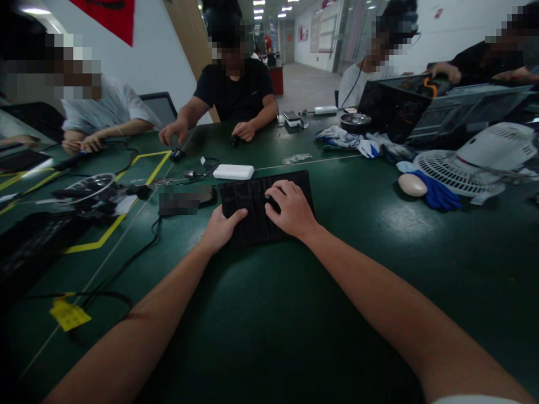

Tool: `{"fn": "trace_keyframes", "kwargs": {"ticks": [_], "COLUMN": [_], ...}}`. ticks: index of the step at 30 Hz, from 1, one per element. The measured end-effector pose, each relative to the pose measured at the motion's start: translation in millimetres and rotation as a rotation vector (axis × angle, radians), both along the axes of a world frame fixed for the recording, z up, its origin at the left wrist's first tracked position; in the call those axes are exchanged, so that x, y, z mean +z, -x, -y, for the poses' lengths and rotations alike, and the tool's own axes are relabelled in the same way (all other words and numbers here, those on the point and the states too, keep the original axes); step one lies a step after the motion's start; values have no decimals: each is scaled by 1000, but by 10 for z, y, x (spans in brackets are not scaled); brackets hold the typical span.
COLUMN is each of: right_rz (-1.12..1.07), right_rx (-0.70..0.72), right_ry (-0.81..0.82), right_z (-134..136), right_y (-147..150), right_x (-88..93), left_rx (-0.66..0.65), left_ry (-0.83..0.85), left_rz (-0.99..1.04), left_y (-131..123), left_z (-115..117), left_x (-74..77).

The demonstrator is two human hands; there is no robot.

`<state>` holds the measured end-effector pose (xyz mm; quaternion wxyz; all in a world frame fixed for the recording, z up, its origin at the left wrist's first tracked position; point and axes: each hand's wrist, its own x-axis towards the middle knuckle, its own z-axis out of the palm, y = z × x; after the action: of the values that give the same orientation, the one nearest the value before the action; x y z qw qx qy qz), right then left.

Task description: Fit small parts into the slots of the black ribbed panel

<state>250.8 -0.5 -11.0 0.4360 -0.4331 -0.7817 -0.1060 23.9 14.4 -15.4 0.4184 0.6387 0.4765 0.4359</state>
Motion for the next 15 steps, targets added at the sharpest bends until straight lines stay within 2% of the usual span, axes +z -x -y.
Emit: {"fn": "trace_keyframes", "kwargs": {"ticks": [15], "right_rz": [-11], "right_rx": [5], "right_ry": [5], "right_z": [5], "right_y": [7], "right_x": [21], "left_rx": [-4], "left_ry": [9], "left_rz": [20], "left_y": [-9], "left_z": [15], "left_x": [10]}}
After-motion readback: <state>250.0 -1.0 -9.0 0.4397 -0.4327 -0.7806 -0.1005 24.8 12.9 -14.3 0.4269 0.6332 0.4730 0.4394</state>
